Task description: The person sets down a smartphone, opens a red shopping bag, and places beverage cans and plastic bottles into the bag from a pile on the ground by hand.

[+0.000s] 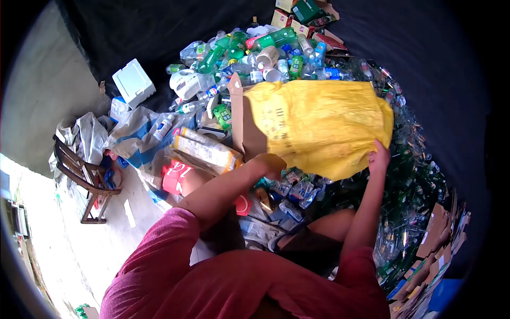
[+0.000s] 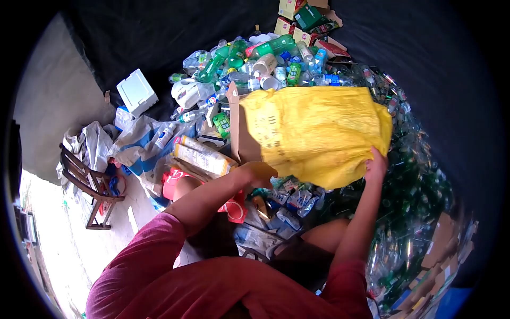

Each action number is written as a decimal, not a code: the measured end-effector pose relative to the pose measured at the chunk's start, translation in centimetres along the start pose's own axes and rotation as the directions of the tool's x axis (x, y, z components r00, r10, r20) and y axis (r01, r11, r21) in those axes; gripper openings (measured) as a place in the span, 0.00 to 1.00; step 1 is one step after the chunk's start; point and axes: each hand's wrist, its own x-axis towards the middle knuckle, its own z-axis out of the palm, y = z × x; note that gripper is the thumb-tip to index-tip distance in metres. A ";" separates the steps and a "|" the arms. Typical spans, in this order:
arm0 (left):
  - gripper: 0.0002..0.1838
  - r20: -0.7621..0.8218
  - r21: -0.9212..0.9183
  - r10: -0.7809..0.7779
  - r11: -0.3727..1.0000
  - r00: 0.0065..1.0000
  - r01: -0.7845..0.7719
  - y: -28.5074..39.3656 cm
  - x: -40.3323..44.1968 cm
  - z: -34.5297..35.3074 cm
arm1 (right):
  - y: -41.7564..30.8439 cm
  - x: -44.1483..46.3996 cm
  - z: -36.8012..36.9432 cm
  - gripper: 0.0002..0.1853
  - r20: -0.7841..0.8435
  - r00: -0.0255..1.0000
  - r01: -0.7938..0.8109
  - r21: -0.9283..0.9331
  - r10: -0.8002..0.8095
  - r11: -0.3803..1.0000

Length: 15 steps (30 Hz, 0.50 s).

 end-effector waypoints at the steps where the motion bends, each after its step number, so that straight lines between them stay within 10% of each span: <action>1: 0.31 0.002 0.001 -0.001 1.000 1.000 0.001 0.1 -0.2 0.1 | -0.3 1.1 -2.1 0.14 -0.099 0.994 -0.024 0.115 0.035 0.993; 12: 0.21 -0.153 0.054 -0.051 0.997 0.987 0.059 -5.2 1.1 0.8 | 1.5 2.1 -17.6 0.07 -0.426 0.881 0.255 0.792 0.203 0.555; 15: 0.21 -0.228 0.000 -0.103 0.994 0.968 0.106 -7.8 1.1 0.1 | 2.8 2.6 -18.6 0.08 -0.488 0.846 0.252 0.720 0.214 0.646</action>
